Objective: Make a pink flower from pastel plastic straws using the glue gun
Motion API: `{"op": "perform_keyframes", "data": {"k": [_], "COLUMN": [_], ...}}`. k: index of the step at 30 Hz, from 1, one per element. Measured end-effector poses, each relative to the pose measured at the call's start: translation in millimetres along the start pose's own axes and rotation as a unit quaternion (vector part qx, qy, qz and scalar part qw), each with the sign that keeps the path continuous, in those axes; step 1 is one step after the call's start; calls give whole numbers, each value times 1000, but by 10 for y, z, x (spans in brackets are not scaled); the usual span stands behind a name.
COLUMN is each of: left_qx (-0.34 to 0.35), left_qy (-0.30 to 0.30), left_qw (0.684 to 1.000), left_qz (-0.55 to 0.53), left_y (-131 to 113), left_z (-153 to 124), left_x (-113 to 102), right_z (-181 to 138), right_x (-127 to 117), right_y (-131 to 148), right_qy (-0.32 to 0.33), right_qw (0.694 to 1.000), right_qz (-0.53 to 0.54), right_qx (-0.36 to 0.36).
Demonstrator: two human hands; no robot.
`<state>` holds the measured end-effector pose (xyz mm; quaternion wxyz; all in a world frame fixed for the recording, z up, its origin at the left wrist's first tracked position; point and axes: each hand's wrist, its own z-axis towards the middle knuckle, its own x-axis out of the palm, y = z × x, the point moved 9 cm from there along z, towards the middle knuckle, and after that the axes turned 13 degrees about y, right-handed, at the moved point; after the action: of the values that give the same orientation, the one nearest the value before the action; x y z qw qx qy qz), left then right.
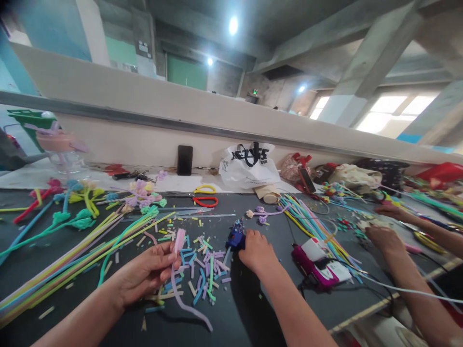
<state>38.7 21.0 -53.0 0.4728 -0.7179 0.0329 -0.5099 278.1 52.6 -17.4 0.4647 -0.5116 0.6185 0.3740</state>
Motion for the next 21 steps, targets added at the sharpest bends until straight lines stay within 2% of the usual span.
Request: {"op": "perform_keyframes", "data": {"k": [4,6,8,10,12,13,15,17,19,21], "left_qx": [-9,-9,-7,2,14,19,24,26,29,34], "left_qy": [6,4,-7,-24,-41,-48,-57,-67,-84,-108], "left_qw": [1000,1000,1000,1000,998,997,996,994,991,987], "left_qz": [-4,0,6,18,38,49,68,83,99,113], "left_y": [-5,-18,-31,-57,-87,-100,-116,-128,-146,-169], "left_z": [-3,-4,-5,-5,-1,2,10,16,17,9], "left_x": [37,45,32,9,-9,-11,-6,3,10,12], "right_z": [18,-17,-88,-186,-306,-385,-567,-760,-918,-1024], "right_x": [-40,-129,-229,-251,-147,-90,19,80,109,94], "right_y": [-80,-113,-115,-80,17,100,284,503,678,753], "right_qy": [7,-14,-50,-70,-52,-44,-35,-33,-40,-76], "right_qw": [1000,999,991,953,886,857,829,828,848,865], "right_qz": [18,35,119,286,449,497,538,526,480,443], "right_qx": [-3,-2,-21,-66,-104,-124,-152,-193,-220,-224]}}
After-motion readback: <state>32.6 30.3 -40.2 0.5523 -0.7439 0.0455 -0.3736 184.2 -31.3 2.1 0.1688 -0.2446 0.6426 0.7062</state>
